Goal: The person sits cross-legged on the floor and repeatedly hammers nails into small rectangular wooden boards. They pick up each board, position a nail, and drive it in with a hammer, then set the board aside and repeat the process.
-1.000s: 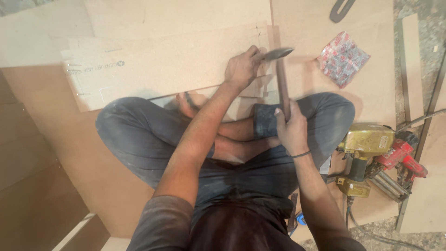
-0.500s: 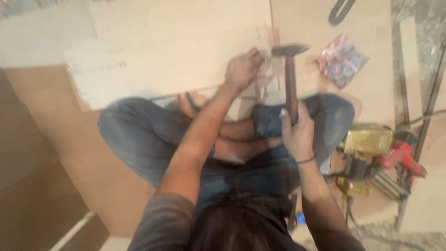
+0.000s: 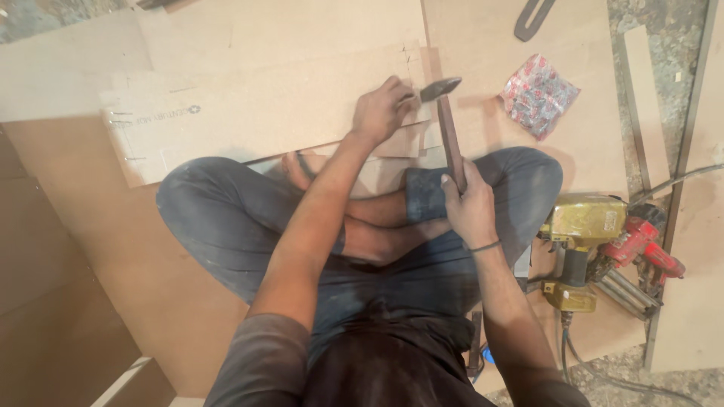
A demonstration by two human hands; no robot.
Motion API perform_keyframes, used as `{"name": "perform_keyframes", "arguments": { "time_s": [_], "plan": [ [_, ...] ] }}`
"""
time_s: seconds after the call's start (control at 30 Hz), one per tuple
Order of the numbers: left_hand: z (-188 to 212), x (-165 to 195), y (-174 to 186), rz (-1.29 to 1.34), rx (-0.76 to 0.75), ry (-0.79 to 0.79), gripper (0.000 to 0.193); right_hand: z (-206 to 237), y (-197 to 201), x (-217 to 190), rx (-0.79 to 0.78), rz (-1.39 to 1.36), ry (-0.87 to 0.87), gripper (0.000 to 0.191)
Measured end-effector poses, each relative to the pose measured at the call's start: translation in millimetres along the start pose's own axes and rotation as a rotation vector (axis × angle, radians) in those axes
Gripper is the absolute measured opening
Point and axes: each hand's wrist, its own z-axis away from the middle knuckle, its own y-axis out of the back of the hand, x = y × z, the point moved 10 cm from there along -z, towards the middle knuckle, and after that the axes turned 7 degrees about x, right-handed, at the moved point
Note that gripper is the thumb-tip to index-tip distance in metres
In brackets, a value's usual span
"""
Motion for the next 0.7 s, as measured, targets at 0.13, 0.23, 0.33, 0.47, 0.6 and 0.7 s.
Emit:
{"name": "perform_keyframes", "arguments": {
  "time_s": [0.13,0.23,0.33,0.47,0.6,0.7],
  "plan": [
    [6,-14,23,0.002,0.010,0.081,0.020,-2,-3,7,-0.012,-0.048,-0.093,0.037],
    [6,-17,29,0.012,0.033,0.102,0.018,-7,-4,9,-0.050,0.013,-0.089,0.036],
    [4,-16,29,-0.001,0.034,0.091,0.018,-10,1,1,-0.016,0.017,-0.001,0.037],
    [5,-16,27,-0.013,0.020,0.081,0.015,-15,4,-14,0.064,-0.002,0.121,0.038],
    [6,-17,27,-0.024,0.013,0.094,0.015,-23,-18,1,-0.070,0.190,-0.007,0.039],
    [5,-16,28,-0.038,0.017,0.089,0.015,-20,-15,7,-0.043,-0.028,-0.107,0.038]
  ]
}}
